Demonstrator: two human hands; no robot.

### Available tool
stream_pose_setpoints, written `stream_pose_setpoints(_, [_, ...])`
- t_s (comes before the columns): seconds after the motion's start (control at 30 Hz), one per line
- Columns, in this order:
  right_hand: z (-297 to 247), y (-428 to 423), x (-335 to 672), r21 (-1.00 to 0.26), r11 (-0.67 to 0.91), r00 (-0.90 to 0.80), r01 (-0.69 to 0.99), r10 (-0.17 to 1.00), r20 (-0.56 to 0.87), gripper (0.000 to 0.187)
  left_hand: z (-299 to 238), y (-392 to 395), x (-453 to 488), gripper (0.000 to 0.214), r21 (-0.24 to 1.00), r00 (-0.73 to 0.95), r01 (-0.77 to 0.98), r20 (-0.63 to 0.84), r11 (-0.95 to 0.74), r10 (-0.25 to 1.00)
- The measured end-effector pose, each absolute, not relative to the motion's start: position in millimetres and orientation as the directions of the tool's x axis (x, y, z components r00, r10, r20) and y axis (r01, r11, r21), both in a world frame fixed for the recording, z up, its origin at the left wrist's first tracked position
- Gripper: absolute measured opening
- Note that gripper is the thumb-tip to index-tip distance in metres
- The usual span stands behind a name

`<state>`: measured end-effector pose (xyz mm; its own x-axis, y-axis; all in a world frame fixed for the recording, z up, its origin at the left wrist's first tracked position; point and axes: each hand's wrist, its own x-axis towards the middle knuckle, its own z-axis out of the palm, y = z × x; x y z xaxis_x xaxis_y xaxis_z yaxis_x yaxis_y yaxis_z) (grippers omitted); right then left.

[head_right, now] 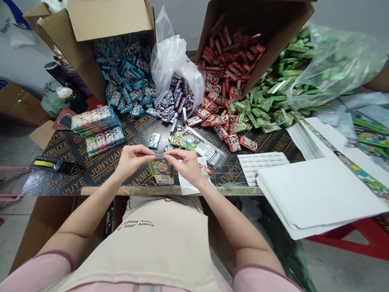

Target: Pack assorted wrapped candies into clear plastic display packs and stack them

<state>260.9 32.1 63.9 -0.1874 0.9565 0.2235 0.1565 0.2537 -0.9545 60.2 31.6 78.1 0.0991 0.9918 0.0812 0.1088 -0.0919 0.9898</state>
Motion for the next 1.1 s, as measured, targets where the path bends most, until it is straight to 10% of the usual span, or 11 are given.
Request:
stream_pose_setpoints(0.27, [69, 34, 267, -0.978, 0.174, -0.270, 0.119, 0.953, 0.137, 0.017, 86, 26, 64, 0.008, 0.951, 0.160, 0.216, 0.187, -0.219, 0.969])
stream_pose_setpoints(0.6, [29, 10, 283, -0.847, 0.472, -0.275, 0.245, 0.872, 0.406, 0.027, 67, 16, 57, 0.012, 0.659, 0.405, 0.472, 0.428, -0.586, 0.808])
stream_pose_setpoints(0.93, [49, 78, 218, -0.801, 0.514, -0.361, 0.306, 0.842, 0.402, 0.053, 79, 24, 19, 0.026, 0.833, 0.062, 0.537, 0.119, -0.134, 0.991])
stream_pose_setpoints(1.1, [-3, 150, 198, -0.481, 0.545, -0.558, 0.687, 0.819, 0.132, 0.088, 19, 11, -45, 0.042, 0.951, -0.313, 0.293, -0.001, 0.098, 0.950])
